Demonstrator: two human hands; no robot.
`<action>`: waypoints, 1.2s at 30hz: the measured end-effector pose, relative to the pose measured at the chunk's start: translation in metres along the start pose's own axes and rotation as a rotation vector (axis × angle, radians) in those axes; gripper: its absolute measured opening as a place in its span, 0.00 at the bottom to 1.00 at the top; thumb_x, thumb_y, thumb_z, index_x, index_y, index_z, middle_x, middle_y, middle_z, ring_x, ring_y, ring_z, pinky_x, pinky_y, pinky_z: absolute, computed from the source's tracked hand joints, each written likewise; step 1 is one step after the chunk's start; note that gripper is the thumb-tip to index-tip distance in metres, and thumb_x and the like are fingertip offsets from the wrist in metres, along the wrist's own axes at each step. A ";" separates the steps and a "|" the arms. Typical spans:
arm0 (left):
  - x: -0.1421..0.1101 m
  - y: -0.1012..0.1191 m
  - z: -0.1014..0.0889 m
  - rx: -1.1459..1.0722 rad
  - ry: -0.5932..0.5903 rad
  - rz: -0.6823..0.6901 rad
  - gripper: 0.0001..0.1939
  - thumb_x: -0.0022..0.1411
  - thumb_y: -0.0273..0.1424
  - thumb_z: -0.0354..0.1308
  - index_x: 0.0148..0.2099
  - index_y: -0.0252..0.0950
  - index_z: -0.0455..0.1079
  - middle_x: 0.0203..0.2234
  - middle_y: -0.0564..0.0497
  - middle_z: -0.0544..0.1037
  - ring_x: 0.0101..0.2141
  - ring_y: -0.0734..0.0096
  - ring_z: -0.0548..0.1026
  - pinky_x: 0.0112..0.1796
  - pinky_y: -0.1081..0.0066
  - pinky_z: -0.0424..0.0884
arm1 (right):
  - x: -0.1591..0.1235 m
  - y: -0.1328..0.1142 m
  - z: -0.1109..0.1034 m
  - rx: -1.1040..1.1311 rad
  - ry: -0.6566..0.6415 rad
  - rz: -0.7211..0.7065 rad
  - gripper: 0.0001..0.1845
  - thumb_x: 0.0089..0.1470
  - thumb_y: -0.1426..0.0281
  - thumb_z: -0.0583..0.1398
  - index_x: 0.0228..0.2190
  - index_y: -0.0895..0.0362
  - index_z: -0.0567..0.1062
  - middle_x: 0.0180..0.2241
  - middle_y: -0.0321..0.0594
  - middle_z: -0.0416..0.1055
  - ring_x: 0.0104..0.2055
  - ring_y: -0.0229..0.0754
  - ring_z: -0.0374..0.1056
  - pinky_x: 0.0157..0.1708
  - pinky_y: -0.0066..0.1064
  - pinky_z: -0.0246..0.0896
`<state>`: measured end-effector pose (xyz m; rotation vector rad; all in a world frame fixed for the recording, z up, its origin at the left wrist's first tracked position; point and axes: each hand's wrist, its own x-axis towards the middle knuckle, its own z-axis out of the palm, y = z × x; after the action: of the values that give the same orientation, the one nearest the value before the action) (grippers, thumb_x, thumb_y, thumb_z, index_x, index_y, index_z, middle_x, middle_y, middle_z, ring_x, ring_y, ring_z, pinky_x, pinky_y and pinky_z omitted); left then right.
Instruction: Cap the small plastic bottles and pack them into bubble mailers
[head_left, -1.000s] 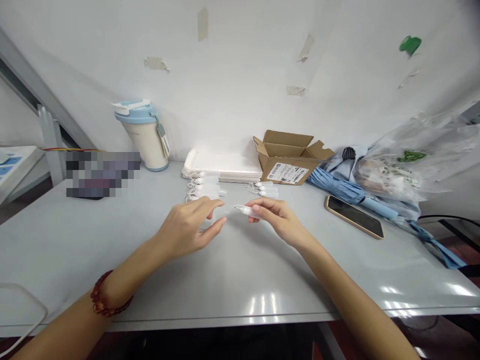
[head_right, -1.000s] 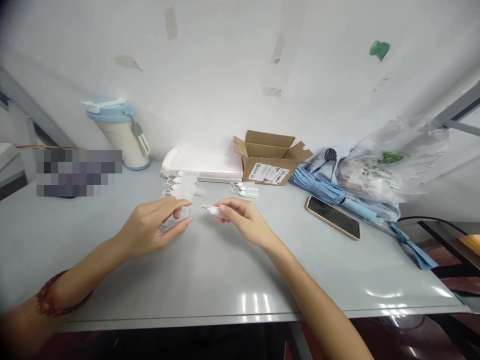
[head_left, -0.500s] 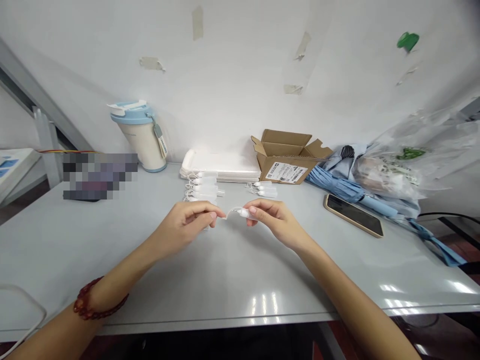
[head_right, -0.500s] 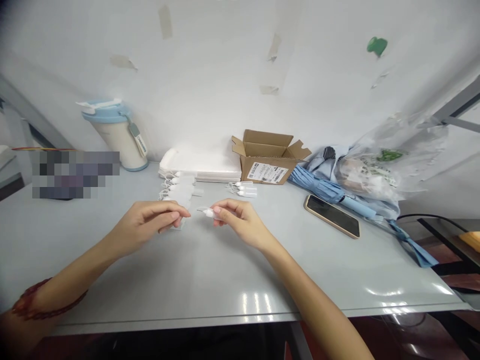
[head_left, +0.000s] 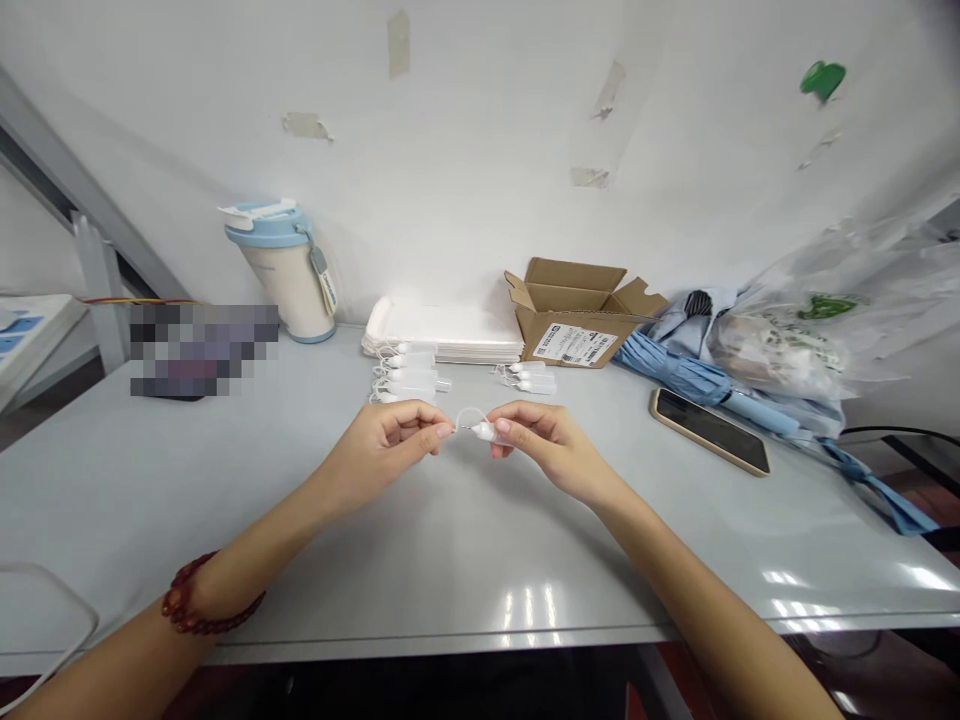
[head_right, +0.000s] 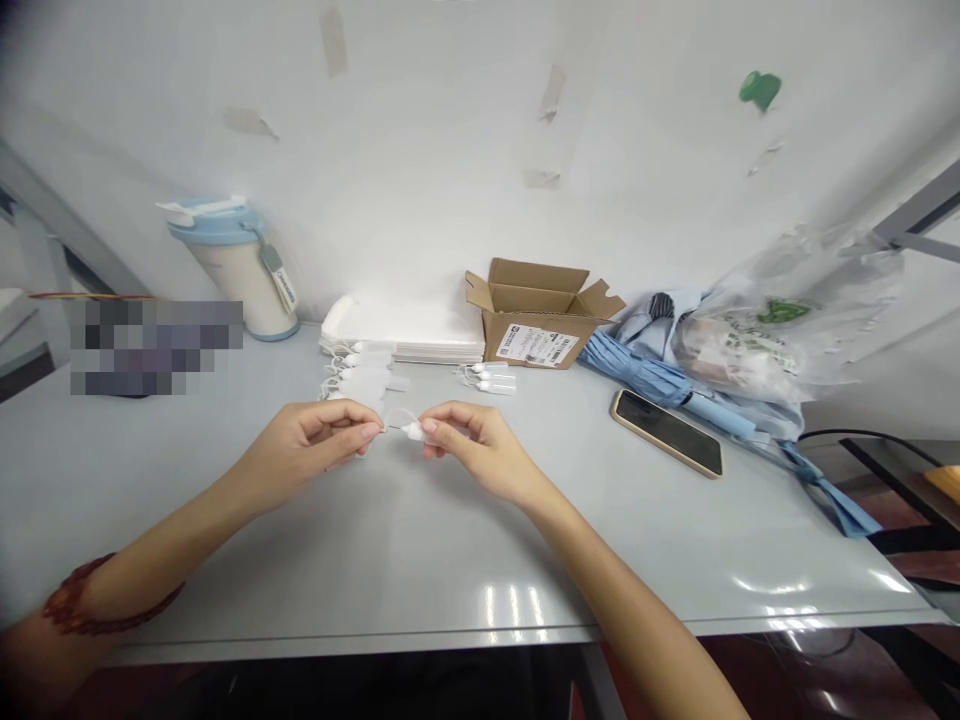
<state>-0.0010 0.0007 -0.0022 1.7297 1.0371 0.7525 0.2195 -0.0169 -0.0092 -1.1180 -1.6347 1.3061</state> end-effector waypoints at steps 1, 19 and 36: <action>0.000 0.000 0.000 -0.012 -0.002 -0.011 0.11 0.60 0.38 0.55 0.33 0.36 0.72 0.21 0.56 0.68 0.23 0.78 0.64 0.24 0.77 0.61 | 0.000 0.000 0.000 0.001 -0.004 -0.001 0.14 0.56 0.59 0.58 0.35 0.57 0.75 0.26 0.36 0.71 0.32 0.35 0.66 0.38 0.30 0.61; 0.002 -0.002 0.001 -0.055 -0.008 -0.022 0.11 0.60 0.38 0.56 0.33 0.35 0.72 0.21 0.56 0.68 0.20 0.79 0.62 0.21 0.77 0.59 | 0.000 0.002 0.003 -0.003 -0.038 -0.004 0.15 0.57 0.59 0.57 0.34 0.57 0.75 0.26 0.37 0.71 0.31 0.37 0.65 0.37 0.31 0.60; -0.004 -0.004 0.012 0.160 0.057 0.053 0.12 0.59 0.36 0.53 0.31 0.34 0.72 0.22 0.53 0.73 0.22 0.75 0.67 0.23 0.76 0.62 | -0.001 0.004 0.011 -0.145 -0.014 -0.001 0.13 0.58 0.62 0.55 0.33 0.57 0.75 0.27 0.36 0.70 0.32 0.37 0.65 0.33 0.29 0.57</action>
<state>0.0061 -0.0066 -0.0102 1.8877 1.1195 0.7738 0.2108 -0.0210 -0.0156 -1.1952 -1.7631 1.2126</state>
